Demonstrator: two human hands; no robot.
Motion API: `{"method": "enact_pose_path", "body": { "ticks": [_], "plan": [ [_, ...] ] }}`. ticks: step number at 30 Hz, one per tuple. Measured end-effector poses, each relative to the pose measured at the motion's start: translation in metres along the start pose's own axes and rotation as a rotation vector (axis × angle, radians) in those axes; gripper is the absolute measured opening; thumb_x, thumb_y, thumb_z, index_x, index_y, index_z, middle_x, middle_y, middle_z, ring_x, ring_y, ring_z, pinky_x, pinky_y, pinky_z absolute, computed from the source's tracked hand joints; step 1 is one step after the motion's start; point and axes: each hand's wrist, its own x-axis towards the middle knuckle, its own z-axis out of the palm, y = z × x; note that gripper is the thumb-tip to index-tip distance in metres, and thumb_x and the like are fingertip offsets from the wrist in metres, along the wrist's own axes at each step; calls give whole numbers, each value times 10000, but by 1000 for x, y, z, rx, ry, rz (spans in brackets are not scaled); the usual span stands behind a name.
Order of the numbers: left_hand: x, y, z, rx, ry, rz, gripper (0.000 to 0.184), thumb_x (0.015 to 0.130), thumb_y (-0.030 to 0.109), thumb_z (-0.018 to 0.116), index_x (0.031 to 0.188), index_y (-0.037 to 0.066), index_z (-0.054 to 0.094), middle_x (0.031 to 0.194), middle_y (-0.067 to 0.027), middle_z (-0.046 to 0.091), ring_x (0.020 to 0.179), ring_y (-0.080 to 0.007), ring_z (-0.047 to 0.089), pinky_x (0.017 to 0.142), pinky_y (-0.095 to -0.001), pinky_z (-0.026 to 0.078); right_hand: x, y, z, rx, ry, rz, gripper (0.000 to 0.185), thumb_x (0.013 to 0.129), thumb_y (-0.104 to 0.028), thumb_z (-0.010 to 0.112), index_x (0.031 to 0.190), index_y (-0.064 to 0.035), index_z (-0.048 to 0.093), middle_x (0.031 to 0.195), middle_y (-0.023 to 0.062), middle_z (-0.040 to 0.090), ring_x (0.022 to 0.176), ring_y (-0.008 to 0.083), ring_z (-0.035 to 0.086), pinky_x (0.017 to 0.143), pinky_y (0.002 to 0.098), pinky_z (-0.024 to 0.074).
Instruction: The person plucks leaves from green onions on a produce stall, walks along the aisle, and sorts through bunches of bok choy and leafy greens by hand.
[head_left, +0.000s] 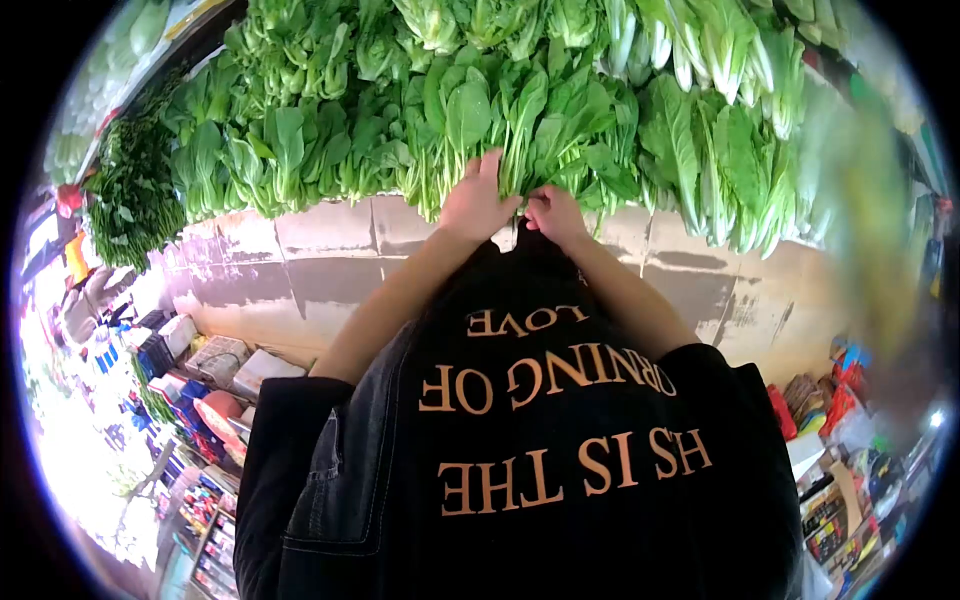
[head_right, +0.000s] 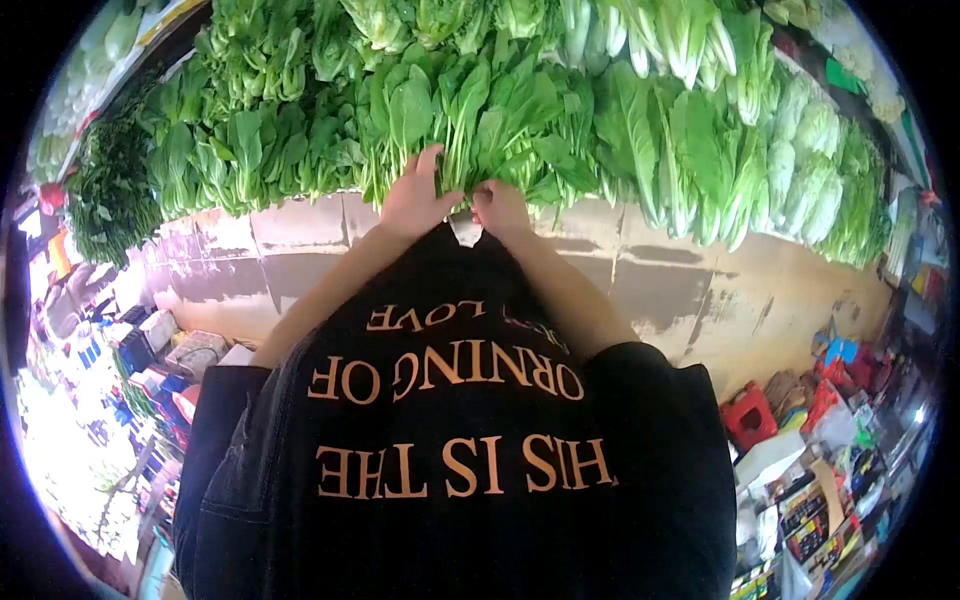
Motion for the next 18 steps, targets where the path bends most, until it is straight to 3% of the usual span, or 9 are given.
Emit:
{"method": "enact_pose_path", "body": {
  "ticks": [3,6,10,13,16,18],
  "plan": [
    [12,8,-10,68,-53,-5,844,699,328,693,1348,102,203,1210,-251,427,944,-408,562,802,-451,471,-4,3,-7,-153,-36,-51,228,840,-212,514,853,-10,618,665,77,644,551,160,631,549,298,495],
    [23,13,-11,193,-119,-12,912,678,350,706,1370,119,159,1192,-245,440,922,-405,573,789,-463,474,-13,19,-4,-49,-79,111,244,839,-239,533,854,-13,624,677,73,648,565,151,631,576,290,496],
    [26,19,-14,202,-172,6,974,664,330,707,1397,154,91,1165,-231,453,901,-419,575,763,-470,482,-22,37,6,97,-128,162,268,831,-257,558,903,-7,625,770,80,652,609,148,634,601,293,500],
    [30,14,-10,190,-160,-10,957,650,237,681,1396,154,87,1186,-234,446,905,-417,576,760,-473,482,-18,29,8,101,-210,374,396,874,-247,543,1197,-24,492,995,73,606,824,151,607,689,287,489],
    [30,10,-10,120,-137,-39,931,643,198,664,1391,140,112,1161,-234,471,908,-399,580,760,-465,480,-17,20,18,383,-160,536,378,882,-248,526,1208,-65,469,998,22,579,898,148,573,769,298,453],
    [32,5,-12,38,-125,-49,913,642,192,651,1386,124,127,1155,-235,480,921,-390,577,778,-452,477,-16,22,27,614,-106,550,333,867,-236,542,1148,-64,497,959,19,565,851,155,570,687,279,439]
  ]
}}
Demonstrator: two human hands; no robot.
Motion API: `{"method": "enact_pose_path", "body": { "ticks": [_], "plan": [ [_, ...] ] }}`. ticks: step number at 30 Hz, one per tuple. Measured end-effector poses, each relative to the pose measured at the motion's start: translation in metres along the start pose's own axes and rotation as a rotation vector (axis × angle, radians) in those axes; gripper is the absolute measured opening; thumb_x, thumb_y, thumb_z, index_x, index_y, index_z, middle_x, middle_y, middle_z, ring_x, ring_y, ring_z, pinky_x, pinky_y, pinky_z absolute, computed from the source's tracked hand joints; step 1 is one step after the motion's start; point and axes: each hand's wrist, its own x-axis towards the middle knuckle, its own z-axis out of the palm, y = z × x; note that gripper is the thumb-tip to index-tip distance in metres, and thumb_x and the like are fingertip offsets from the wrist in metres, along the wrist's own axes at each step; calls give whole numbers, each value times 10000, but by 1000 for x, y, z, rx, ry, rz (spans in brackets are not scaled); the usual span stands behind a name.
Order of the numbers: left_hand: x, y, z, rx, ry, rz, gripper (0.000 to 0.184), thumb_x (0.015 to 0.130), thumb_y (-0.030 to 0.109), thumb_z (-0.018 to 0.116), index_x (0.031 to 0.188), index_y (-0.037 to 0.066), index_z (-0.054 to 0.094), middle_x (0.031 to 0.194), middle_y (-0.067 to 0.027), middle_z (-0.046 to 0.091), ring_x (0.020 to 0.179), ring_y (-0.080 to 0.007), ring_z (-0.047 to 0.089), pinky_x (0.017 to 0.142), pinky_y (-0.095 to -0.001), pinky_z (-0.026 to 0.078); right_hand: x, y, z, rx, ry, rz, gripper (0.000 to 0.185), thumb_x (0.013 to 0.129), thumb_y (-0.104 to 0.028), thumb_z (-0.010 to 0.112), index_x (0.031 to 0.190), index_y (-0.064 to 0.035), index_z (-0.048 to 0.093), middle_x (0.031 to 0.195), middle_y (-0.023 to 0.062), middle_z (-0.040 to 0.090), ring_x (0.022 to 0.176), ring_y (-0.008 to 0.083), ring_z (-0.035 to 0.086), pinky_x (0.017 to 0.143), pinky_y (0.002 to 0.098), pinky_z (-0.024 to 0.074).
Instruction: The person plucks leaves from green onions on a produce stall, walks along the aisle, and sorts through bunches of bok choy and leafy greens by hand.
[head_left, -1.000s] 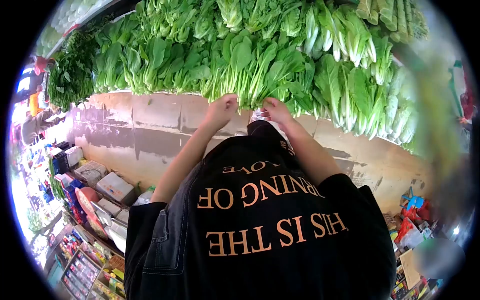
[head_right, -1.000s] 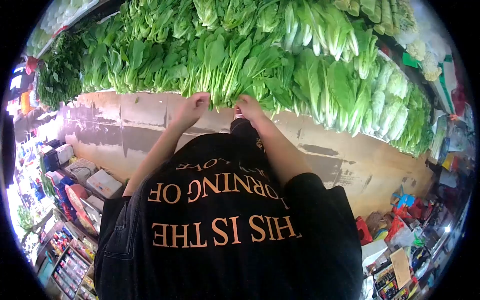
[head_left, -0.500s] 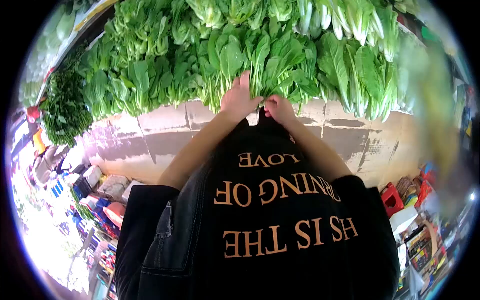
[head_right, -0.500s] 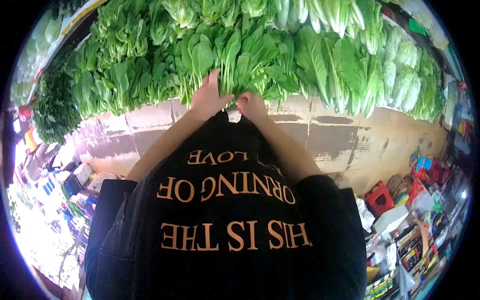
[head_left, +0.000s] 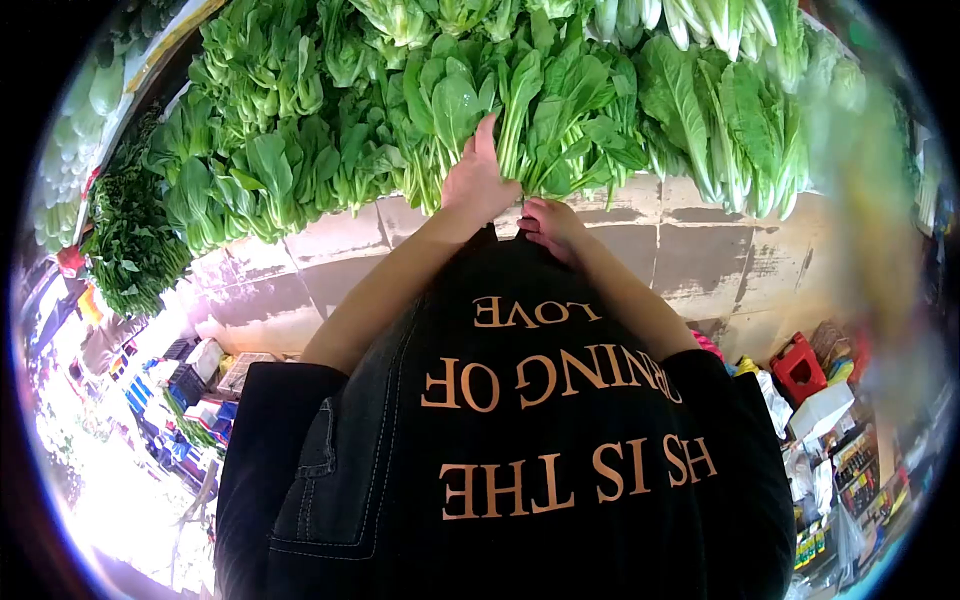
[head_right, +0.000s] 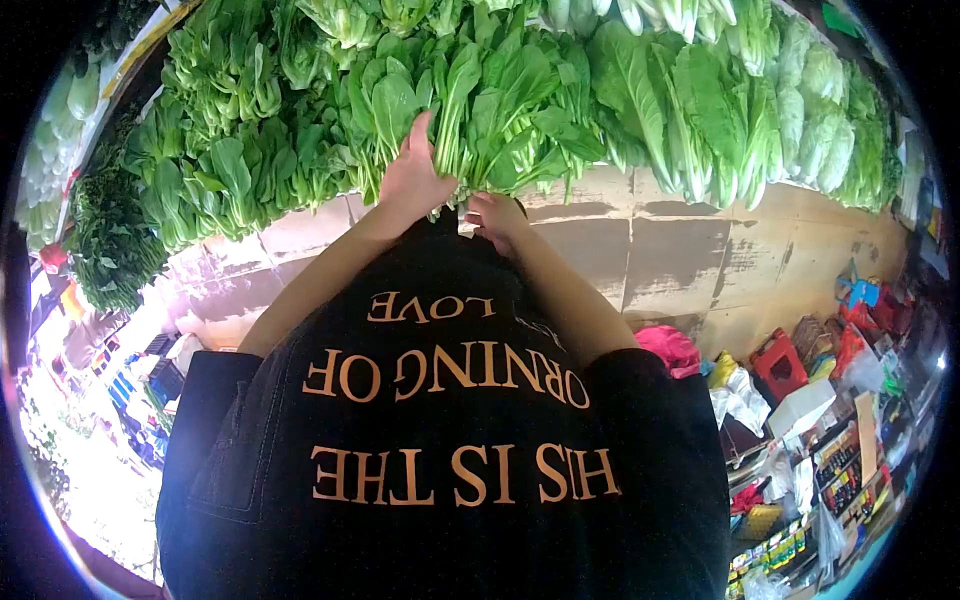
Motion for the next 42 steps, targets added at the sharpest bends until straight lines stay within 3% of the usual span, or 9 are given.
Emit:
{"method": "enact_pose_path", "body": {
  "ticks": [2,7,10,16,21,31,34,39,42],
  "plan": [
    [3,-9,-1,-100,-18,-7,900,641,203,637,1380,107,133,1176,-236,468,949,-386,567,815,-435,473,6,2,4,194,-22,4,282,862,-241,555,1083,-71,512,928,17,554,822,161,569,649,274,433],
    [15,-39,6,-448,25,17,754,631,218,664,1297,5,381,816,-119,589,693,-215,570,622,-299,466,10,4,10,325,-22,27,212,871,-286,568,935,-95,503,871,21,533,811,170,569,645,305,444],
    [8,-34,-6,-682,-7,-11,746,688,53,637,1339,-19,279,868,-87,524,709,-131,522,585,-243,433,4,0,10,275,-46,63,221,879,-291,555,939,-85,502,860,32,539,795,179,576,630,313,452],
    [-2,-32,-12,-1048,-174,-103,620,764,-8,605,1305,2,302,987,-95,494,834,-180,578,637,-303,502,-19,-6,5,72,-27,-81,250,878,-270,554,976,-40,565,837,60,600,719,161,603,603,258,459],
    [-4,-27,-7,-1212,-255,-244,439,814,8,578,1199,6,367,1006,-88,507,896,-186,577,689,-334,504,-23,-14,-3,-209,7,-417,191,888,-220,561,864,-40,621,792,28,630,711,93,581,657,196,445],
    [-5,-14,-4,-1340,-281,-321,456,835,120,603,1206,24,356,974,-55,503,817,-168,539,678,-314,463,-39,-30,18,-202,-132,-791,134,809,-126,625,761,-6,592,681,11,535,605,82,498,570,222,408],
    [-3,-22,4,-1363,-224,-317,458,831,110,609,1205,36,356,952,-44,503,784,-156,521,669,-307,450,-40,-38,15,-494,-18,-886,159,771,-135,641,729,-4,561,668,43,506,586,112,497,554,251,414],
    [-6,-25,5,-1489,-200,-276,525,787,76,655,1197,21,331,818,-27,482,661,-106,462,550,-245,389,-37,-45,13,-550,-162,-771,191,770,-181,616,725,0,574,646,77,569,581,133,544,537,274,430],
    [-8,-29,9,-1517,-207,-258,341,827,73,606,1091,69,391,877,-21,521,747,-113,514,646,-278,436,-37,-47,12,-503,-231,-656,222,786,-206,592,724,7,583,639,85,607,593,136,584,544,269,446]
  ]
}}
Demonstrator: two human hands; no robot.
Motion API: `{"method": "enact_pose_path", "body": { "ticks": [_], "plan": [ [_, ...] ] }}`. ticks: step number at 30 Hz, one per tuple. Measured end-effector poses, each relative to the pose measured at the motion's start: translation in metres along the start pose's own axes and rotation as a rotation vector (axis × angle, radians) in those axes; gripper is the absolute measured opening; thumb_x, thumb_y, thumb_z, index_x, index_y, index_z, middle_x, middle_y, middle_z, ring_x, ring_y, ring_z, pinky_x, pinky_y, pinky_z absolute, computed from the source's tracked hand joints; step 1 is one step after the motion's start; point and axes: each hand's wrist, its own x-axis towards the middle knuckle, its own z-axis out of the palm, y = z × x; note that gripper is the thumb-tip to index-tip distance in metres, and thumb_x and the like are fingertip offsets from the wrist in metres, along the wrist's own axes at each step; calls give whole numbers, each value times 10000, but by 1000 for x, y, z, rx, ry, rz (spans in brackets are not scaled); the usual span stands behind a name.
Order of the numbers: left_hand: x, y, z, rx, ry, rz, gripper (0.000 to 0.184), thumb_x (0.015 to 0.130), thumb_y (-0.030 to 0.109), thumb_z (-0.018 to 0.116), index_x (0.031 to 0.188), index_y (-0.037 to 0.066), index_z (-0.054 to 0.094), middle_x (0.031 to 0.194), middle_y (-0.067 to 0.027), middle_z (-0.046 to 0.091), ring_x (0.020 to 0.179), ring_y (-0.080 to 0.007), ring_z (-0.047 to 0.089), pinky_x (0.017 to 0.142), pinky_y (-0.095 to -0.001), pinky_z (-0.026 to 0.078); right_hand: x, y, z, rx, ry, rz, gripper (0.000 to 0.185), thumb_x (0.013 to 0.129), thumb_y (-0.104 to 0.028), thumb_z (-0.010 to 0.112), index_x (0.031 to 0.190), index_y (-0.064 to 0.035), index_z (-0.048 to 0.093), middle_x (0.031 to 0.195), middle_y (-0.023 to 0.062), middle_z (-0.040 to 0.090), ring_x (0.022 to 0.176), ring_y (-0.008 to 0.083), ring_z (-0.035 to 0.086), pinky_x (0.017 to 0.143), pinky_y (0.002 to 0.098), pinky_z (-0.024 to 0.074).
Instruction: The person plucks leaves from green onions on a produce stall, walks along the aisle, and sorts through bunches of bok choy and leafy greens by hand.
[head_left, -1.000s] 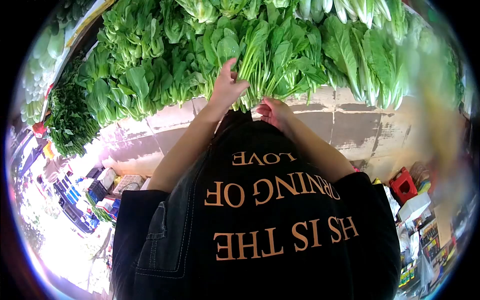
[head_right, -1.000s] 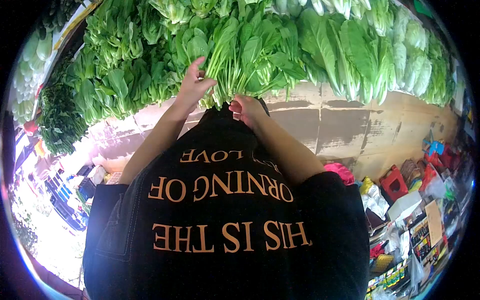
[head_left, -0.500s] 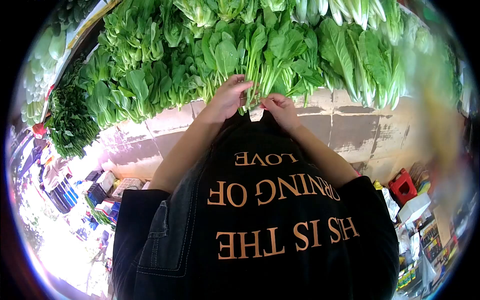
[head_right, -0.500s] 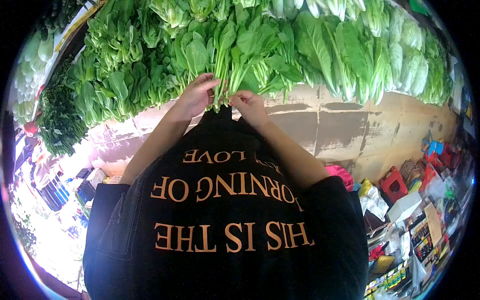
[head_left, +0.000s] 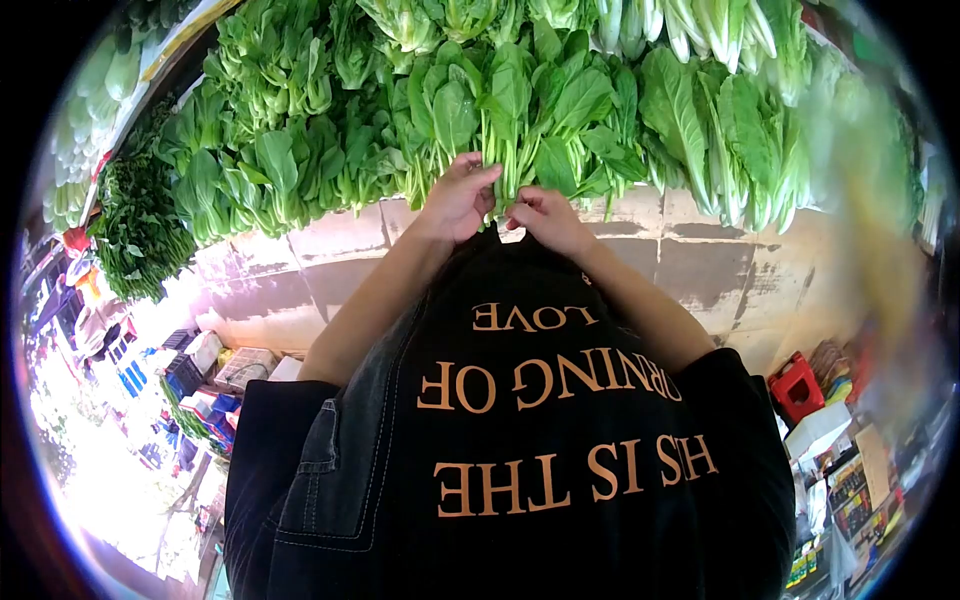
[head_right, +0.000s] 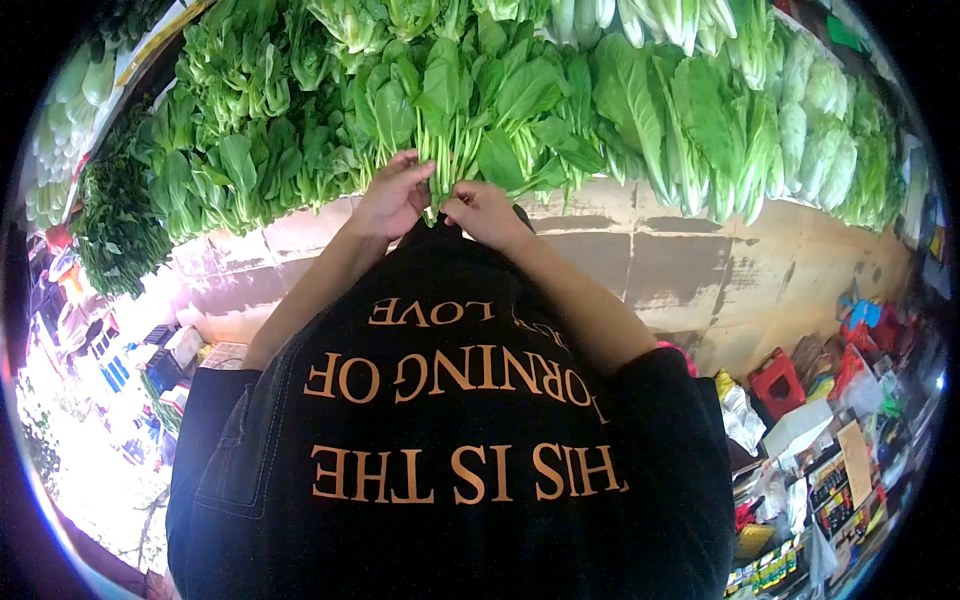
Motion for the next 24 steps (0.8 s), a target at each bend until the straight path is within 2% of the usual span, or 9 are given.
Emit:
{"method": "enact_pose_path", "body": {
  "ticks": [3,6,10,12,16,17,19,21,24],
  "plan": [
    [5,-9,-2,-5,18,32,333,834,69,594,1093,67,385,882,-34,523,754,-126,522,646,-279,449,2,-4,0,-6,-24,47,263,796,-237,586,715,14,588,650,95,627,605,140,610,551,271,461],
    [6,-20,7,-62,88,85,482,800,85,638,1174,10,344,829,-45,490,680,-122,477,589,-257,419,1,-14,-2,-40,-34,137,312,808,-278,587,718,21,588,662,107,635,617,142,625,551,280,467],
    [-2,-30,15,-22,116,94,520,808,104,633,1201,-46,328,855,-83,503,697,-146,502,601,-274,434,3,-17,-5,-192,-79,214,366,822,-325,590,734,30,581,657,121,636,630,157,642,553,286,475],
    [-6,-33,16,38,128,93,543,810,112,634,1210,-73,318,859,-94,513,699,-155,515,599,-272,436,3,-11,-4,-149,-52,203,359,831,-318,588,762,34,571,667,124,636,626,165,645,551,284,478],
    [-19,-28,16,-4,20,68,445,825,99,618,1131,-79,350,838,-116,534,710,-174,557,636,-286,475,-4,-19,-4,-124,-45,150,338,860,-284,571,806,48,543,712,135,637,626,176,649,552,291,487],
    [-23,-27,20,-8,86,71,378,827,70,605,1084,-68,365,830,-130,550,718,-179,572,644,-296,488,-4,-20,-4,-150,-51,154,307,871,-265,563,841,40,544,737,117,634,643,162,636,578,279,493],
    [-27,-27,17,24,43,148,342,826,51,598,1057,-62,372,824,-130,561,722,-178,575,641,-292,487,-2,-23,-4,-202,-66,162,250,895,-228,547,909,23,547,786,81,628,677,134,609,630,256,504],
    [-32,-22,16,47,-9,231,283,824,27,590,1011,-46,389,801,-120,574,735,-166,581,647,-281,486,-3,-31,0,-110,-68,91,221,905,-200,529,933,19,543,804,80,626,699,130,608,638,258,501],
    [-47,-11,22,61,7,359,242,847,40,577,1008,0,401,886,-92,578,828,-163,581,749,-290,474,-1,-46,4,-114,-61,-65,232,899,-216,526,946,10,540,805,98,637,676,165,633,606,273,493]
  ]
}}
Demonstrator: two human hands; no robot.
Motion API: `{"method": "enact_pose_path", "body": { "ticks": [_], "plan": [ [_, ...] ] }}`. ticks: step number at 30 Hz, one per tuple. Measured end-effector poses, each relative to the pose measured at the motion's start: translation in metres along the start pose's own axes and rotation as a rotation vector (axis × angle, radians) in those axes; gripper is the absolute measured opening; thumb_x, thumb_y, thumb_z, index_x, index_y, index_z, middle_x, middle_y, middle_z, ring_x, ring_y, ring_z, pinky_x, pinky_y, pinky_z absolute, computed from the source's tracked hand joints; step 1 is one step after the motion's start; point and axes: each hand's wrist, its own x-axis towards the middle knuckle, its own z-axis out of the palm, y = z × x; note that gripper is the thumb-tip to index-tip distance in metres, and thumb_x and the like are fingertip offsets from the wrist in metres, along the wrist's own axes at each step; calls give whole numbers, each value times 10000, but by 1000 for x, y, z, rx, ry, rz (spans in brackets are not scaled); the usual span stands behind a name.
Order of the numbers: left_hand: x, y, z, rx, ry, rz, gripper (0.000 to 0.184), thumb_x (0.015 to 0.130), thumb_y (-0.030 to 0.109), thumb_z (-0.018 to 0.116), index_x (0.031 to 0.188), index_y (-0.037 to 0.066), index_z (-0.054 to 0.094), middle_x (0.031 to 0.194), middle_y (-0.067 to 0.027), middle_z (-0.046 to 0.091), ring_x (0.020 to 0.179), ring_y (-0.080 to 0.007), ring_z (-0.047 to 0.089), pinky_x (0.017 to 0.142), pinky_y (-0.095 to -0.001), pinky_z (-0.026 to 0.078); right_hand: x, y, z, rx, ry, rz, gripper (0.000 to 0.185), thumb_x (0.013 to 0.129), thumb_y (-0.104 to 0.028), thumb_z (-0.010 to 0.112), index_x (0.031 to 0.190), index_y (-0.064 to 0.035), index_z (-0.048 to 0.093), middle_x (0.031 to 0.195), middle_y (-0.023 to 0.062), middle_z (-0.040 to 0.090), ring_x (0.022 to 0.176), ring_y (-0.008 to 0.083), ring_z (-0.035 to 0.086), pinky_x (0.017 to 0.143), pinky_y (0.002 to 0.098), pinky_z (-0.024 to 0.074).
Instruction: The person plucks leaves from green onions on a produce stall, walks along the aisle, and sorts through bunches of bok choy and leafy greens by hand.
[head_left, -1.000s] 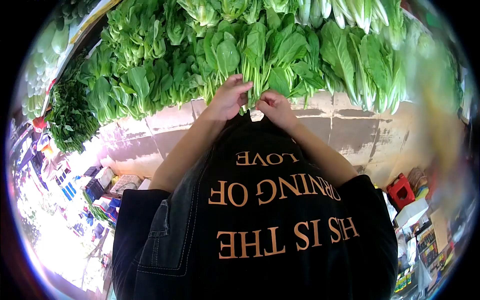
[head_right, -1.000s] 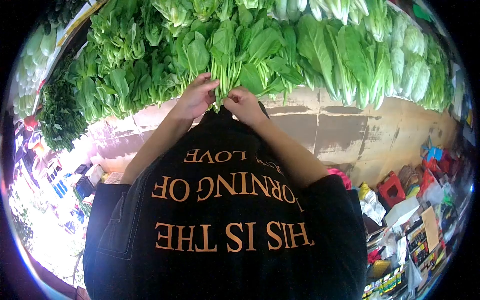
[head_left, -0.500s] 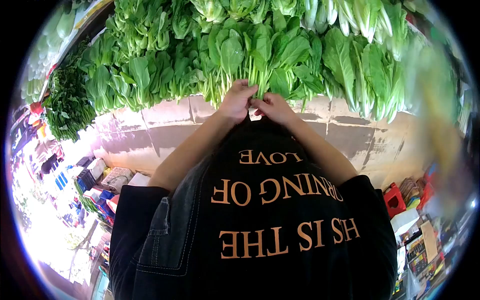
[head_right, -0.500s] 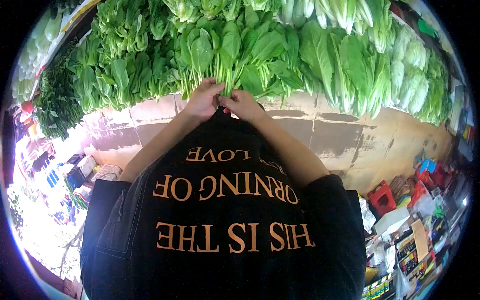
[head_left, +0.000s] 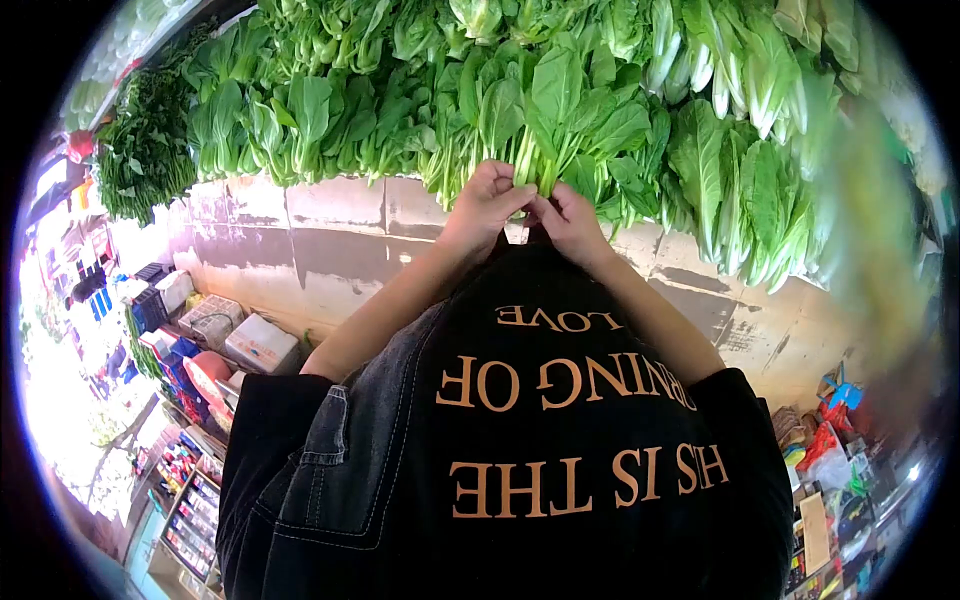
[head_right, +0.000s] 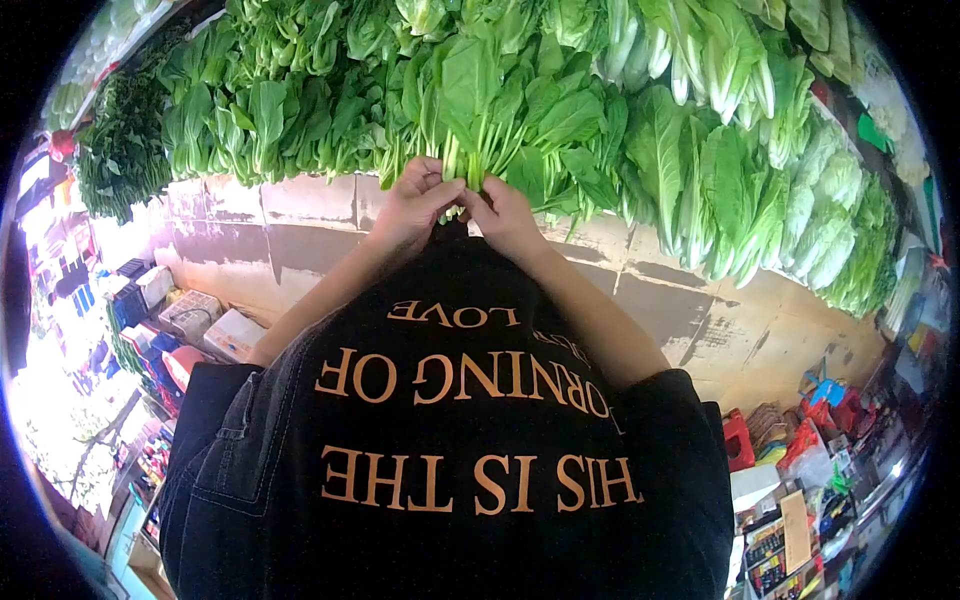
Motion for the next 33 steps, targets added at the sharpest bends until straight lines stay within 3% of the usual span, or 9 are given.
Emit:
{"method": "enact_pose_path", "body": {
  "ticks": [6,10,14,15,20,21,24,31,33],
  "plan": [
    [4,-4,-18,189,170,22,280,847,70,592,1040,-14,407,941,-112,588,845,-152,579,755,-258,469,24,5,16,-44,3,117,253,892,-239,518,960,4,531,772,121,637,633,177,642,574,299,487],
    [24,-44,-60,892,220,77,446,752,184,677,1089,-30,479,880,-137,626,795,-204,620,690,-310,492,42,30,19,-286,-146,358,313,904,-268,505,880,43,490,734,92,611,591,178,635,512,277,486],
    [15,-38,-48,1009,248,123,463,721,186,685,1102,14,487,882,-131,582,669,-242,593,625,-355,486,40,37,14,-659,-186,186,397,890,-330,501,928,65,495,768,195,625,634,284,642,603,370,495],
    [13,-36,-45,1018,274,130,459,719,175,684,1097,21,476,905,-136,564,696,-253,585,641,-362,481,36,30,12,-766,-143,107,413,860,-329,526,928,79,522,790,245,614,697,372,620,662,432,480],
    [12,-30,-33,1361,288,487,440,704,111,672,1068,56,429,1013,-159,487,918,-317,518,762,-402,437,31,21,-11,-842,-265,42,293,812,-274,557,899,4,592,829,206,627,762,378,607,697,437,476],
    [11,-24,-28,1357,216,447,432,705,101,655,1082,68,446,1100,-172,455,1061,-345,434,852,-426,387,29,19,-17,-844,-272,31,266,805,-261,563,894,-13,604,837,194,632,760,371,608,699,431,478],
    [16,-17,-13,1522,127,662,431,705,98,643,1093,78,458,1180,-179,414,1096,-346,411,874,-448,368,26,18,-43,-728,-74,40,222,826,-255,534,910,-62,603,844,179,629,797,362,607,741,439,478],
    [24,-22,8,1787,-127,341,534,774,184,613,1260,94,411,1409,-167,195,1333,-363,167,1035,-543,235,24,40,-81,-713,330,8,385,752,-260,648,1066,-79,517,1145,198,510,994,372,529,845,423,435],
    [26,-22,9,1830,-146,293,529,779,182,610,1262,98,411,1420,-161,179,1346,-353,140,1047,-547,217,28,46,-77,-690,371,45,405,743,-260,665,1059,-55,514,1043,179,557,964,335,557,830,398,441]
  ]
}}
